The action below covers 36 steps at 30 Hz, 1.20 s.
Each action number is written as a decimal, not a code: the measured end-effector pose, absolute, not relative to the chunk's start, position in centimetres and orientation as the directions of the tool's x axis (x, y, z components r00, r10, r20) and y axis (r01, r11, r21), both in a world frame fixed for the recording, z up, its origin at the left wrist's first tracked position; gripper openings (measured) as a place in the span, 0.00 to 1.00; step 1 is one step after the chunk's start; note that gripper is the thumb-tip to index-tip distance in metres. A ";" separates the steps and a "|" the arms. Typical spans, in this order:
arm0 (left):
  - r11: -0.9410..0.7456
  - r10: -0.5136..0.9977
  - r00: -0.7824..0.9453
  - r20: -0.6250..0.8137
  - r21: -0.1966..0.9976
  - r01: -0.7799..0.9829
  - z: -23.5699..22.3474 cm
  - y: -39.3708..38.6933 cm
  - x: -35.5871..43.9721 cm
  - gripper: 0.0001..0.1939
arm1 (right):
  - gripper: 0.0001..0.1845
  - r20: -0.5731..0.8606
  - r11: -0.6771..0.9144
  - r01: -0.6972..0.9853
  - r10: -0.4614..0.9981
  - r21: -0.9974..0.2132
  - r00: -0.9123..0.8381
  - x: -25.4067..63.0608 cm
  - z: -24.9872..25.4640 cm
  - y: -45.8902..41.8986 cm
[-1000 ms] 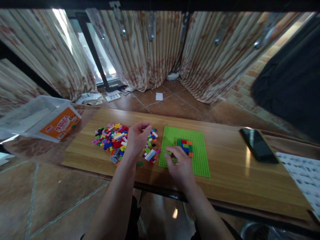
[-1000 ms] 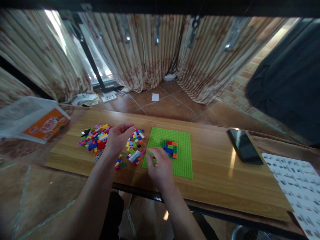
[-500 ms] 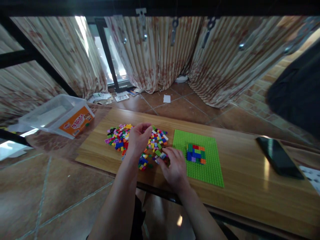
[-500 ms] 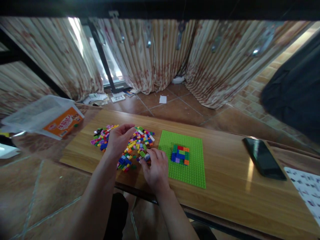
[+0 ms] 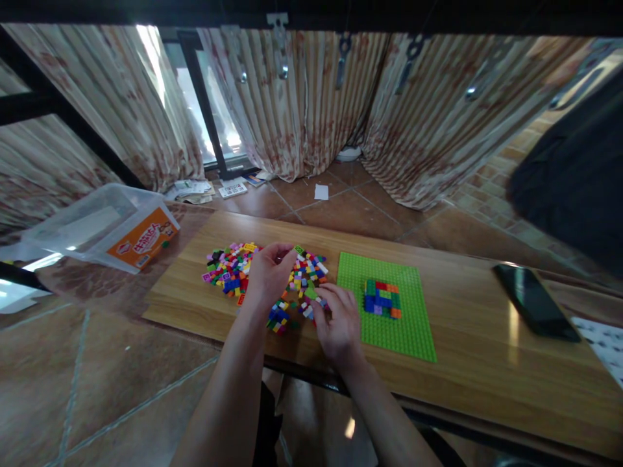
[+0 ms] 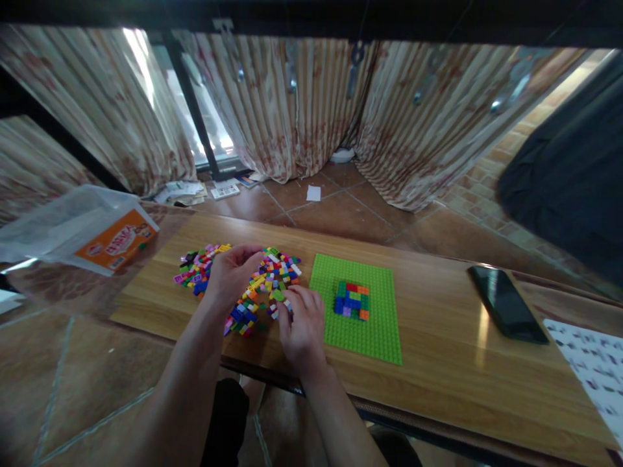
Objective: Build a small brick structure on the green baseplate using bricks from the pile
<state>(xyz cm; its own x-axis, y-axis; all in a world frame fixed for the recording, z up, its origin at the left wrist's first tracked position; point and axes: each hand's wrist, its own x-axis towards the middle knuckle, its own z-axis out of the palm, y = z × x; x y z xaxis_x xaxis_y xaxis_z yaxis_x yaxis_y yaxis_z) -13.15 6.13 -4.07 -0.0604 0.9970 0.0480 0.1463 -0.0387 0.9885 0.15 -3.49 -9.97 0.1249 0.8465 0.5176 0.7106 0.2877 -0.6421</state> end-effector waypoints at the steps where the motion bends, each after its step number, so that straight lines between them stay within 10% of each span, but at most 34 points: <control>1: -0.045 0.997 -0.047 0.053 0.987 0.153 -4.1 6.1 -13.0 0.11 | 0.10 0.532 0.294 0.703 0.835 -0.647 0.140 0.2 -9.7 -3.5; 14: -0.068 0.891 0.453 -0.024 0.980 0.186 -4.1 2.4 -7.2 0.08 | 0.08 0.559 0.111 0.759 0.746 -0.641 0.363 4.2 -7.8 -5.0; 22: 0.085 0.888 0.449 -0.096 0.995 0.045 -5.2 2.0 -5.1 0.10 | 0.06 0.505 0.100 0.656 0.727 -0.748 0.466 6.6 -6.9 -5.6; 36: -0.165 0.893 0.444 -0.073 0.864 0.475 -7.4 2.6 -2.4 0.07 | 0.11 0.334 0.025 0.405 0.615 -0.914 0.714 11.4 -7.3 -5.5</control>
<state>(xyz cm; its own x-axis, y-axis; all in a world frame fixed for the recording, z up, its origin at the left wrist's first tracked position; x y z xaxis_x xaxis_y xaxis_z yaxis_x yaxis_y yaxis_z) -2.44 2.60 -7.36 0.4443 0.8929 -0.0730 0.4747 -0.1655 0.8645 11.36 -5.45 -7.33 0.7140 0.6154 0.3339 0.4054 0.0254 -0.9138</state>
